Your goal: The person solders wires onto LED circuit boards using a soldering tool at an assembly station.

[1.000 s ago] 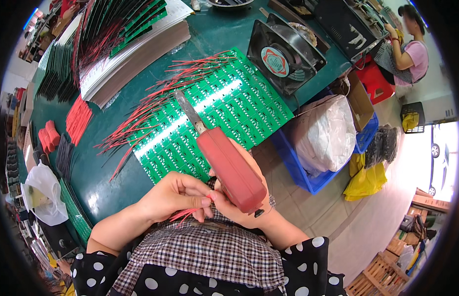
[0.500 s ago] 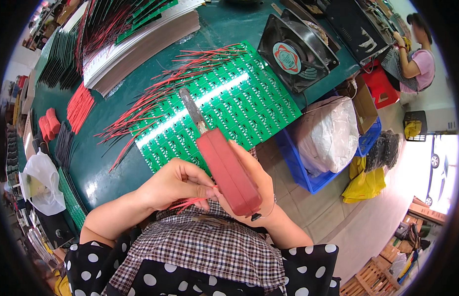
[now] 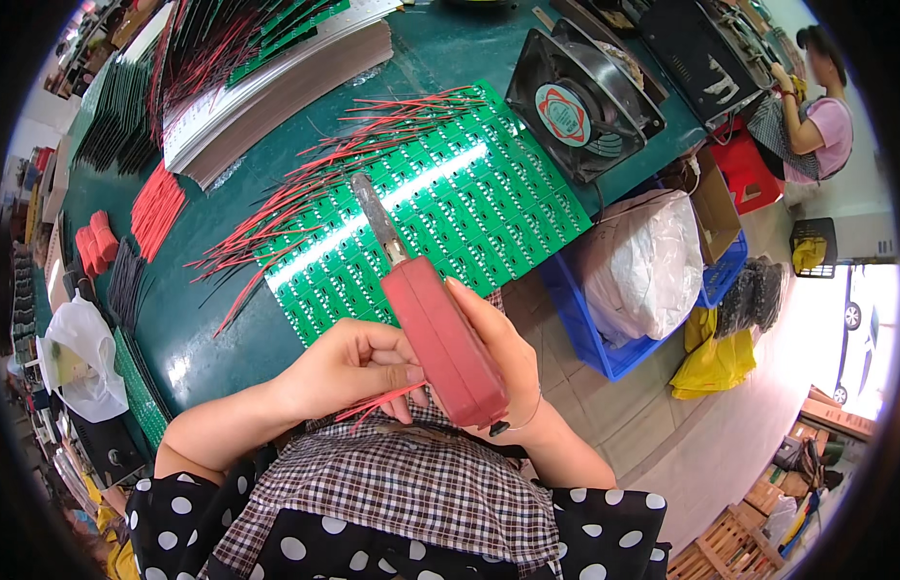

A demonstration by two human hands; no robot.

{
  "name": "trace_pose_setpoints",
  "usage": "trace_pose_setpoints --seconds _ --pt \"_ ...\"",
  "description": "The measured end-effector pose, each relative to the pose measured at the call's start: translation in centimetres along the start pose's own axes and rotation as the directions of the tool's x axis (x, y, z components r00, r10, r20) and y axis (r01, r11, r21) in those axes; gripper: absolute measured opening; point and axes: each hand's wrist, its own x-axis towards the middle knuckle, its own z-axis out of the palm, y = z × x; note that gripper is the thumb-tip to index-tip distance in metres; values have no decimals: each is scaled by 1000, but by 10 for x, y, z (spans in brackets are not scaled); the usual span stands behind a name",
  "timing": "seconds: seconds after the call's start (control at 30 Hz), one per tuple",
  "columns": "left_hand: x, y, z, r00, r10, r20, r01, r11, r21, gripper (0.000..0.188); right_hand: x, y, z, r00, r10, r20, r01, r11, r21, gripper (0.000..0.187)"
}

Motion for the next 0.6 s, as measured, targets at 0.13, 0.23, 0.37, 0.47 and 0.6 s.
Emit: trace_pose_setpoints --seconds 0.13,0.23,0.37,0.47,0.6 --pt "-1 -1 -3 1000 -6 21 6 1000 18 14 3 0 1 1000 -11 -15 12 998 61 73" --pt "0 -1 -5 998 19 54 -22 999 40 13 7 2 -2 977 -205 58 209 975 -74 75" --pt "1 3 -5 998 -6 68 0 995 100 13 8 2 -8 936 -327 131 350 910 -224 73" --pt "-2 11 -7 993 -6 114 -3 997 77 14 5 0 -21 949 -281 142 306 931 -200 77" --pt "-9 21 -11 989 -45 138 43 999 16 18 14 -1 -44 951 -305 57 308 908 -283 66"
